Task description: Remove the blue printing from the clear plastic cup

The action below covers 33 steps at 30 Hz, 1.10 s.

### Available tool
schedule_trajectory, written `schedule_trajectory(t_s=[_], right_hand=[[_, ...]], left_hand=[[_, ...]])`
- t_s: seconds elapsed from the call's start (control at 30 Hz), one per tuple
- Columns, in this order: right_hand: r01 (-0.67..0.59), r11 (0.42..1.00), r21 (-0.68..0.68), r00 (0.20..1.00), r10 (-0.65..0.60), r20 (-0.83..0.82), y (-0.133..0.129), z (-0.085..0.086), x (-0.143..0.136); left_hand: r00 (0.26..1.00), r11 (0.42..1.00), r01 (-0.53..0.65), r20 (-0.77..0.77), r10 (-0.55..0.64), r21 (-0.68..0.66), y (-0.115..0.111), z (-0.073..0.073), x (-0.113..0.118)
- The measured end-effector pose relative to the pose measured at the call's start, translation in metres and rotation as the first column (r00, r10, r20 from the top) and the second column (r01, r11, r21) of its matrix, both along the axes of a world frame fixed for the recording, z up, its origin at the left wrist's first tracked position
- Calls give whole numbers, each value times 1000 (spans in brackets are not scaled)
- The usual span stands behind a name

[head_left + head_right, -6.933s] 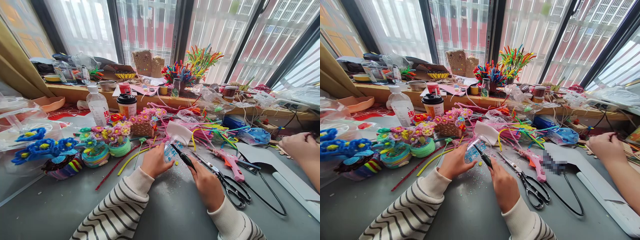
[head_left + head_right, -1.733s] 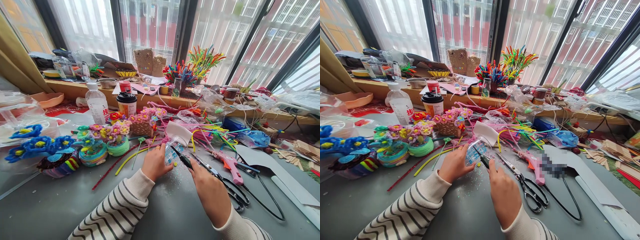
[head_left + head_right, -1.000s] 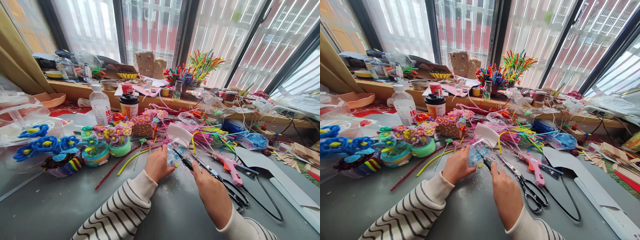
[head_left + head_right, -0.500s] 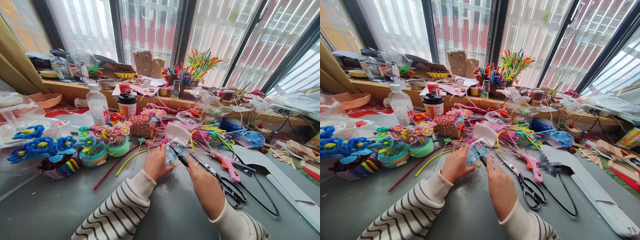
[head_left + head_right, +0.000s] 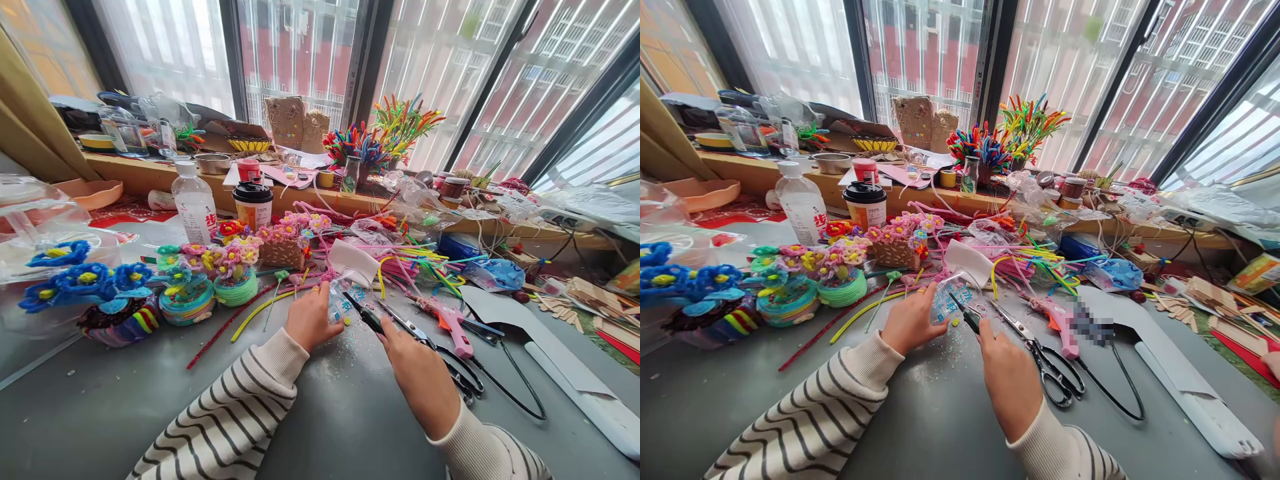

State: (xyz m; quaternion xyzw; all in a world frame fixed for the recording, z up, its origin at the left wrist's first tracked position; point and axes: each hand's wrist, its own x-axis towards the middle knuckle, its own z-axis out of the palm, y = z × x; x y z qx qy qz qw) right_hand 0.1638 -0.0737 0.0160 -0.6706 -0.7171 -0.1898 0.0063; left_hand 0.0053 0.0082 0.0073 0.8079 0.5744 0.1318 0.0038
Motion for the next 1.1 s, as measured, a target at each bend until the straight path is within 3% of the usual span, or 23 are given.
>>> schedule_trajectory(t_s=[0.67, 1.1], right_hand=[[25, 999, -24, 998, -26, -49, -6, -11, 4], [39, 998, -46, 999, -39, 5, -11, 8, -3]], left_hand=[[1000, 1000, 4, -4, -4, -30, 1, 0, -1], [1000, 1000, 3, -7, -3, -19, 0, 1, -1]])
